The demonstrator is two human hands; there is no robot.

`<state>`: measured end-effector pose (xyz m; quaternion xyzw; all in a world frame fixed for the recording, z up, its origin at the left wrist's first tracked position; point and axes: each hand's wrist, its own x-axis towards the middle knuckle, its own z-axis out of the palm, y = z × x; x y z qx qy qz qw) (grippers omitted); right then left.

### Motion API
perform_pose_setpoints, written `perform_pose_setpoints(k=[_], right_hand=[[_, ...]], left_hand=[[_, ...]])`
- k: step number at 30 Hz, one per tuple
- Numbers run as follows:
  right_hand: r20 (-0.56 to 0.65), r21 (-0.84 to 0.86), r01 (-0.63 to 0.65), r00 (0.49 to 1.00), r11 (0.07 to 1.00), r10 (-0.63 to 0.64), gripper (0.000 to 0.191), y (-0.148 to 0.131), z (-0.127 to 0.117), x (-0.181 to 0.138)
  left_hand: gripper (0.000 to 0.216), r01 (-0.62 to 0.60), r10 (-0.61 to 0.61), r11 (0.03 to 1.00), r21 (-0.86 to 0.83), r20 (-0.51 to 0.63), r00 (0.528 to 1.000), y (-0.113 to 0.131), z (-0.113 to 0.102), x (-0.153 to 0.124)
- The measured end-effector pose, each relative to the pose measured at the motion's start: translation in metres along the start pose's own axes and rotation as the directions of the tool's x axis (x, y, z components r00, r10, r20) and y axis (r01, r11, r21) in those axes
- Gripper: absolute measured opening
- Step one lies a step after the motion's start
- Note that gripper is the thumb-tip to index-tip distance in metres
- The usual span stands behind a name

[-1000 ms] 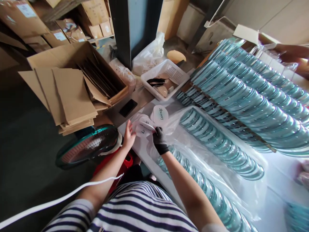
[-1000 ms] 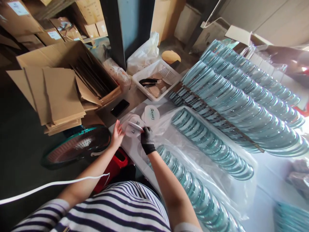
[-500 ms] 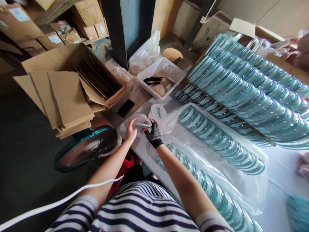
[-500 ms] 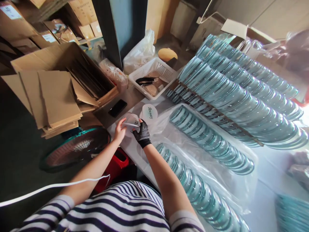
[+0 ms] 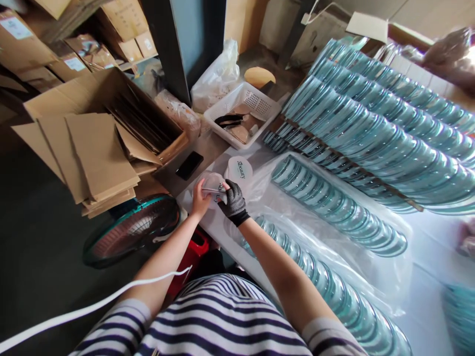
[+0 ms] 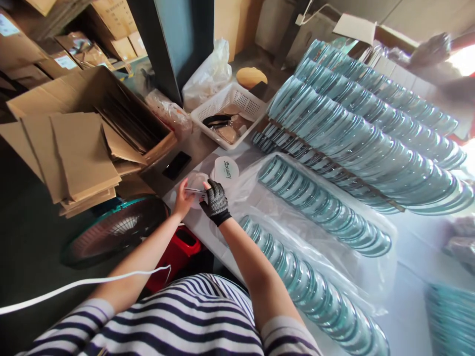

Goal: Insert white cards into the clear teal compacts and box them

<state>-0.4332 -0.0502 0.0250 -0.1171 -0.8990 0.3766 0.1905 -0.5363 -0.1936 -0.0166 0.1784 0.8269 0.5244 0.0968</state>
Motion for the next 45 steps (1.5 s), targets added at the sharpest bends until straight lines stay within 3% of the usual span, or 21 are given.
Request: perform_pose_setpoints(k=[2,5,8,11,14,16,18,20,21,23,25,27,30,32,34,38,39,42,43,45], right_hand=[[0.099,-0.070,0.026,0.995,0.997,-0.019,0.055,-0.004,-0.001,0.005],[0.213,-0.151,-0.122,0.965,0.981,0.153,0.035,-0.004,0.004,0.010],[0.202,-0.118,-0.176,0.959,0.977,0.197,0.027,-0.001,0.009,0.011],[0.066,-0.009,-0.132,0.989,0.991,0.132,0.045,0.000,0.012,0.009],[-0.015,-0.002,-0.108,0.994,0.994,0.108,0.063,-0.003,0.011,0.008],[0.065,-0.060,-0.104,0.992,0.993,0.108,0.057,-0.004,0.008,0.008],[0.218,-0.144,-0.135,0.962,0.980,0.164,0.041,-0.005,0.006,0.010],[0.299,-0.177,-0.237,0.912,0.955,0.281,0.030,-0.007,0.004,0.014],[0.277,-0.142,-0.335,0.890,0.931,0.363,0.029,-0.009,0.003,0.016],[0.172,0.097,-0.545,0.834,0.833,0.525,0.031,-0.013,-0.001,0.019],[0.112,0.461,-0.612,0.759,0.643,0.642,0.036,-0.019,-0.012,0.018],[0.128,0.720,-0.533,0.732,0.445,0.669,0.039,-0.024,-0.034,0.008],[0.210,0.826,-0.482,0.746,0.294,0.633,0.043,-0.028,-0.083,-0.029],[0.327,0.814,-0.532,0.752,0.233,0.573,0.044,-0.029,-0.117,-0.064],[0.421,0.789,-0.589,0.725,0.174,0.544,0.043,-0.029,-0.144,-0.102],[0.311,0.755,-0.636,0.564,0.162,0.765,0.030,-0.029,-0.185,-0.174],[0.292,0.771,-0.619,0.552,0.150,0.781,0.030,-0.030,-0.195,-0.191],[0.312,0.853,-0.513,0.653,0.100,0.690,0.037,-0.039,-0.224,-0.237],[0.291,0.866,-0.490,0.663,0.105,0.690,0.038,-0.041,-0.234,-0.252],[0.190,0.863,-0.485,0.574,0.144,0.797,0.035,-0.040,-0.252,-0.282]], left_hand=[[0.062,0.014,-0.014,1.000,-0.002,0.017,1.000,-0.003,0.003,0.001],[0.059,0.069,-0.067,0.996,-0.064,0.029,0.997,-0.003,0.003,0.006],[0.057,0.119,-0.110,0.985,-0.123,0.077,0.991,-0.001,-0.001,0.011],[0.053,0.150,-0.139,0.984,-0.092,0.112,0.984,0.001,-0.005,0.014],[0.065,0.111,-0.105,0.991,-0.078,0.079,0.991,0.004,-0.008,0.013],[0.060,0.113,-0.104,0.990,-0.089,0.107,0.989,0.007,-0.008,0.013],[0.052,0.168,-0.150,0.976,-0.137,0.133,0.980,0.010,-0.007,0.012],[0.059,0.222,-0.205,0.954,-0.202,0.103,0.973,0.016,-0.005,0.011],[0.067,0.247,-0.236,0.939,-0.238,0.074,0.969,0.021,-0.004,0.011],[0.073,0.332,-0.324,0.880,-0.340,0.082,0.942,0.034,-0.001,0.008],[0.060,0.451,-0.389,0.762,-0.465,0.227,0.893,0.053,0.001,0.001],[0.048,0.550,-0.370,0.640,-0.537,0.413,0.832,0.075,0.002,-0.010],[0.043,0.659,-0.300,0.567,-0.494,0.622,0.724,0.102,0.001,-0.035],[0.039,0.748,-0.282,0.536,-0.391,0.753,0.595,0.111,0.003,-0.052],[0.037,0.790,-0.277,0.557,-0.255,0.840,0.466,0.115,0.013,-0.067],[0.042,0.636,-0.291,0.771,-0.001,0.889,0.355,0.133,0.053,-0.091],[0.043,0.602,-0.287,0.797,0.045,0.906,0.312,0.142,0.063,-0.096],[0.045,0.603,-0.221,0.794,0.082,0.962,0.161,0.176,0.090,-0.114],[0.044,0.590,-0.194,0.803,0.083,0.973,0.127,0.188,0.099,-0.122],[0.037,0.491,-0.168,0.868,0.079,0.976,0.140,0.211,0.119,-0.141]])
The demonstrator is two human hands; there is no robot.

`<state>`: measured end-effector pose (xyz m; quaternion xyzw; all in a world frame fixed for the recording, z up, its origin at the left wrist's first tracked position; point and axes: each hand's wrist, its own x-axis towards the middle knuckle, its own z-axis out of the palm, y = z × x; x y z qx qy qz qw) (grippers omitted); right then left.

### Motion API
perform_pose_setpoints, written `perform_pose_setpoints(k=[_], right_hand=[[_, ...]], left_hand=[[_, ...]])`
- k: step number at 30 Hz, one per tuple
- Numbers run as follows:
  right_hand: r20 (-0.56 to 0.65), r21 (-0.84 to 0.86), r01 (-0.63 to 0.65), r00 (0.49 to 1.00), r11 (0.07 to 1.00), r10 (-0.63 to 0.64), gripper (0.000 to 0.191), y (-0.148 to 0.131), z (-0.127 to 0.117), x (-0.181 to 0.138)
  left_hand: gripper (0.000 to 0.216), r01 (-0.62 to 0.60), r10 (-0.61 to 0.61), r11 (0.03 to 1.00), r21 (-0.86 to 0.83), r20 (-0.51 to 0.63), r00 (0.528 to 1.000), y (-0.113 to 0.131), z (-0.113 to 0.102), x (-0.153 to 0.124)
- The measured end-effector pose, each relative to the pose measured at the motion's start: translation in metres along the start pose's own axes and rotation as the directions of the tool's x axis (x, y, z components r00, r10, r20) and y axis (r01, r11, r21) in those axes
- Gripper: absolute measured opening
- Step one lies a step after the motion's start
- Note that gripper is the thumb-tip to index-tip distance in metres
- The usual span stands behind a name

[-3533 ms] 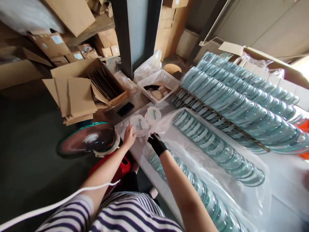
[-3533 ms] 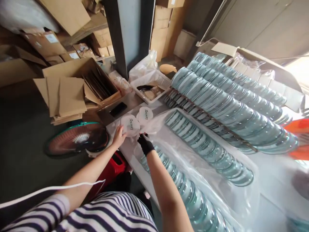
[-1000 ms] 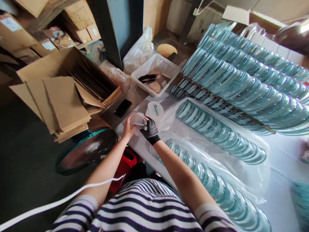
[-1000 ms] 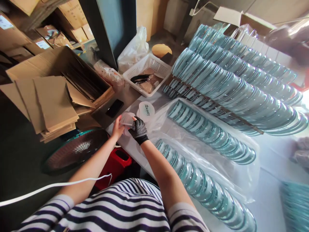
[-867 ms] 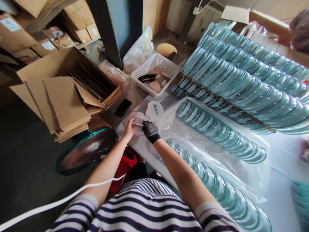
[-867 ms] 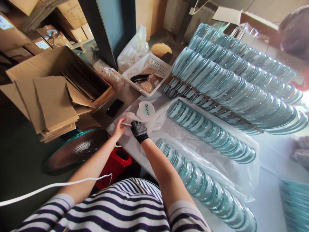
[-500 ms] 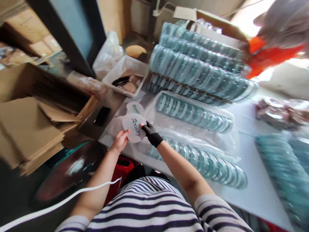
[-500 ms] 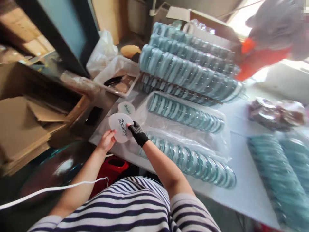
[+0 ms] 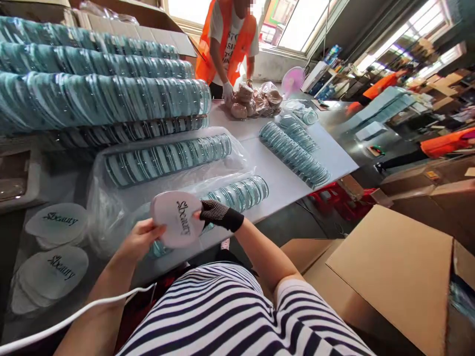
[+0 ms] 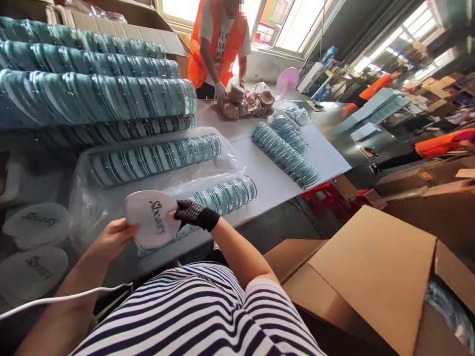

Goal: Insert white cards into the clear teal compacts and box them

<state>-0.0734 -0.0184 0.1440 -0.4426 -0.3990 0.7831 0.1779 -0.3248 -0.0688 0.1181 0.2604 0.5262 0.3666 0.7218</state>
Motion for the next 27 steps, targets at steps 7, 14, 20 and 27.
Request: perform_pose_setpoints(k=[7,14,20,27], right_hand=[[0.073,0.073,-0.018,0.997,0.997,0.012,0.045,0.018,-0.122,-0.054],[0.167,0.177,-0.036,0.986,0.983,0.006,0.060,0.032,-0.233,-0.081],[-0.201,0.140,0.013,0.980,0.990,0.015,0.058,0.056,-0.273,-0.060],[-0.478,-0.429,0.173,0.789,0.886,-0.386,0.060,0.068,-0.252,-0.072]], left_hand=[[0.041,0.082,-0.072,0.996,-0.029,0.238,0.969,-0.018,0.121,0.052],[0.057,0.190,-0.087,0.957,-0.221,0.406,0.910,-0.053,0.230,0.095],[0.035,0.071,-0.066,0.997,-0.041,0.112,0.991,-0.066,0.273,0.138],[0.039,-0.086,0.075,0.993,-0.080,-0.138,0.988,-0.079,0.288,0.157]])
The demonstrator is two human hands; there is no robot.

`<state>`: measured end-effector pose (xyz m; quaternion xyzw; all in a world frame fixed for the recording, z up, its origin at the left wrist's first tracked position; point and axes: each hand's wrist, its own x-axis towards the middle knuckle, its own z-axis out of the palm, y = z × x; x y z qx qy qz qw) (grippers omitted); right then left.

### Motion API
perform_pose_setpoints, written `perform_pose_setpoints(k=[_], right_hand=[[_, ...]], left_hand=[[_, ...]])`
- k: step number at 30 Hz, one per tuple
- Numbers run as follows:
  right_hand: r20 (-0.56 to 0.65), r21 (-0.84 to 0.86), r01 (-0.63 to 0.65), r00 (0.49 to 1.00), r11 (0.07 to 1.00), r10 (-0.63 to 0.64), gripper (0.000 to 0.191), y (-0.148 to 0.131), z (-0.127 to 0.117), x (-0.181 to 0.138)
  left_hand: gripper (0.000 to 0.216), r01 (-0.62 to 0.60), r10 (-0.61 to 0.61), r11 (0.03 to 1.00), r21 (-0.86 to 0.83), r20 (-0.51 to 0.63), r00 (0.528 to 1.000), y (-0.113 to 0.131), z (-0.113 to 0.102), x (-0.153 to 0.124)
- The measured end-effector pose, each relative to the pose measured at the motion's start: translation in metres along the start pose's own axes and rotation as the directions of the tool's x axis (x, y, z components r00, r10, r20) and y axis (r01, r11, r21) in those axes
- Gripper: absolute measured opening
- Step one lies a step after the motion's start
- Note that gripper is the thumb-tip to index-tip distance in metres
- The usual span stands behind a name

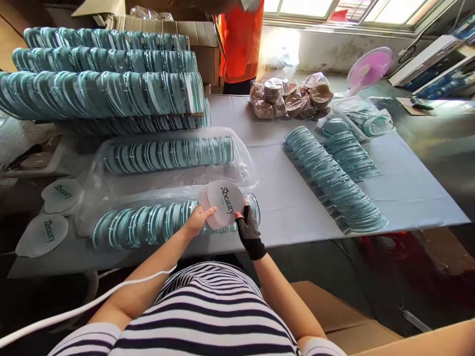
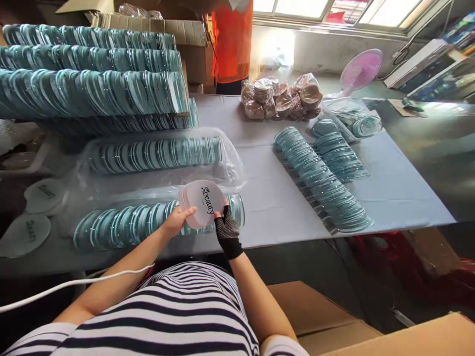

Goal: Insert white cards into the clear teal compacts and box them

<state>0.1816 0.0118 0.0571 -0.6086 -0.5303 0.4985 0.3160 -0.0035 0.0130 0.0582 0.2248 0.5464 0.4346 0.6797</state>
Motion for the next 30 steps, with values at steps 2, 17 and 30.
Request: perform_pose_setpoints(k=[2,17,30], right_hand=[[-0.030,-0.174,0.129,0.990,0.976,-0.136,0.056,0.000,0.007,-0.011],[-0.184,-0.082,-0.001,0.983,0.997,-0.014,0.047,0.005,0.022,-0.018],[-0.399,-0.614,-0.389,0.904,0.687,0.156,0.040,0.048,-0.103,-0.073]], left_hand=[[0.042,-0.005,0.004,1.000,-0.019,-0.044,0.999,-0.005,0.004,0.004],[0.048,0.145,-0.145,0.989,-0.019,0.007,0.989,-0.031,0.002,0.006],[0.043,0.292,-0.293,0.851,-0.436,0.068,0.954,-0.023,0.062,0.075]])
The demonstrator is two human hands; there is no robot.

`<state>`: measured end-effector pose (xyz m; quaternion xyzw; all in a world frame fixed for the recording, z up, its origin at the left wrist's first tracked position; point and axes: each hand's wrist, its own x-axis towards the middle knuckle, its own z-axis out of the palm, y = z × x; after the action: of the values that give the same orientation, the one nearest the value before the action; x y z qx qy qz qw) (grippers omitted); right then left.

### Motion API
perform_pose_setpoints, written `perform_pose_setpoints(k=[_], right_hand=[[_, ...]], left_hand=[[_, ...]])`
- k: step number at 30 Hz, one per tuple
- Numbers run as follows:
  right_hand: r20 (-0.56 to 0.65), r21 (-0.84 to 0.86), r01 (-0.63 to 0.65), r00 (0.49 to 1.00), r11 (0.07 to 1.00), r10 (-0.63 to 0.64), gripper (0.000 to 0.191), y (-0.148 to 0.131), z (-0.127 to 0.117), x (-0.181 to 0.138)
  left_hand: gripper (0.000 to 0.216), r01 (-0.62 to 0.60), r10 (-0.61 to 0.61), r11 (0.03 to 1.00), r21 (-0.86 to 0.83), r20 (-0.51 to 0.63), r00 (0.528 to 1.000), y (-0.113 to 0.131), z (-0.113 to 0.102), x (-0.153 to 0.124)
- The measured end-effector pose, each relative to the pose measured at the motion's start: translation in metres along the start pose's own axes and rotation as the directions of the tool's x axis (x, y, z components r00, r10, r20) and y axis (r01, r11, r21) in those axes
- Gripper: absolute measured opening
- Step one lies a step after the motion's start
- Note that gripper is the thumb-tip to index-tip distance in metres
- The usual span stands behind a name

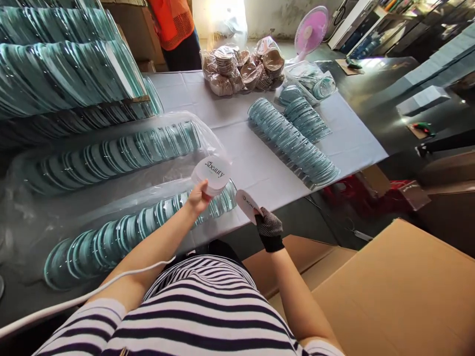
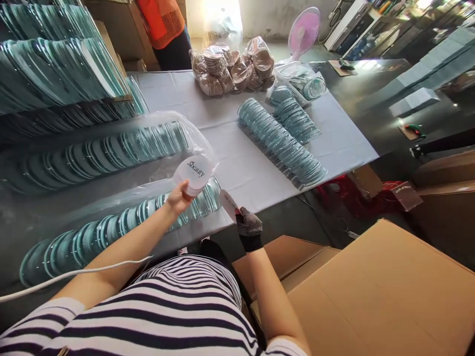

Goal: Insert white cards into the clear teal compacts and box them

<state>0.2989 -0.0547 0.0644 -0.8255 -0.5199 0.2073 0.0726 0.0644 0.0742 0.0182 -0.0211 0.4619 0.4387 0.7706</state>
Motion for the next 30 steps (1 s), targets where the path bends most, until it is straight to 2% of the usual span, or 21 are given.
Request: perform_pose_setpoints(k=[2,4,7,10,13,17,25,30], right_hand=[[0.082,-0.129,0.104,0.992,0.986,-0.094,0.041,0.006,0.006,-0.011],[0.154,-0.218,0.152,0.981,0.964,-0.120,0.040,0.001,0.018,-0.012],[0.285,-0.295,0.196,0.952,0.935,-0.109,0.037,-0.021,0.035,0.010],[0.398,-0.341,0.184,0.917,0.922,-0.036,0.036,-0.045,0.041,0.039],[0.410,-0.365,0.163,0.912,0.917,0.001,0.038,-0.057,0.034,0.053],[0.425,-0.349,0.234,0.903,0.907,-0.069,0.031,-0.056,0.025,0.049],[0.427,-0.309,0.288,0.894,0.906,-0.139,0.029,-0.066,0.039,0.064],[0.460,-0.253,0.291,0.875,0.923,-0.149,0.029,-0.064,0.033,0.072]], left_hand=[[0.043,0.069,-0.068,0.997,-0.038,0.036,0.997,-0.009,0.016,0.020],[0.043,0.106,-0.106,0.994,-0.038,0.000,0.994,-0.020,0.023,0.035],[0.045,0.127,-0.128,0.992,-0.017,-0.090,0.988,-0.031,0.018,0.047],[0.042,0.128,-0.129,0.992,-0.015,-0.099,0.987,-0.033,0.007,0.052],[0.041,0.127,-0.126,0.992,-0.002,-0.092,0.988,-0.031,0.002,0.053],[0.039,0.134,-0.135,0.991,-0.017,-0.077,0.988,-0.030,0.006,0.050],[0.026,0.141,-0.144,0.989,-0.037,-0.124,0.982,-0.027,0.015,0.042],[0.022,0.135,-0.137,0.990,-0.035,-0.080,0.987,-0.027,0.013,0.041]])
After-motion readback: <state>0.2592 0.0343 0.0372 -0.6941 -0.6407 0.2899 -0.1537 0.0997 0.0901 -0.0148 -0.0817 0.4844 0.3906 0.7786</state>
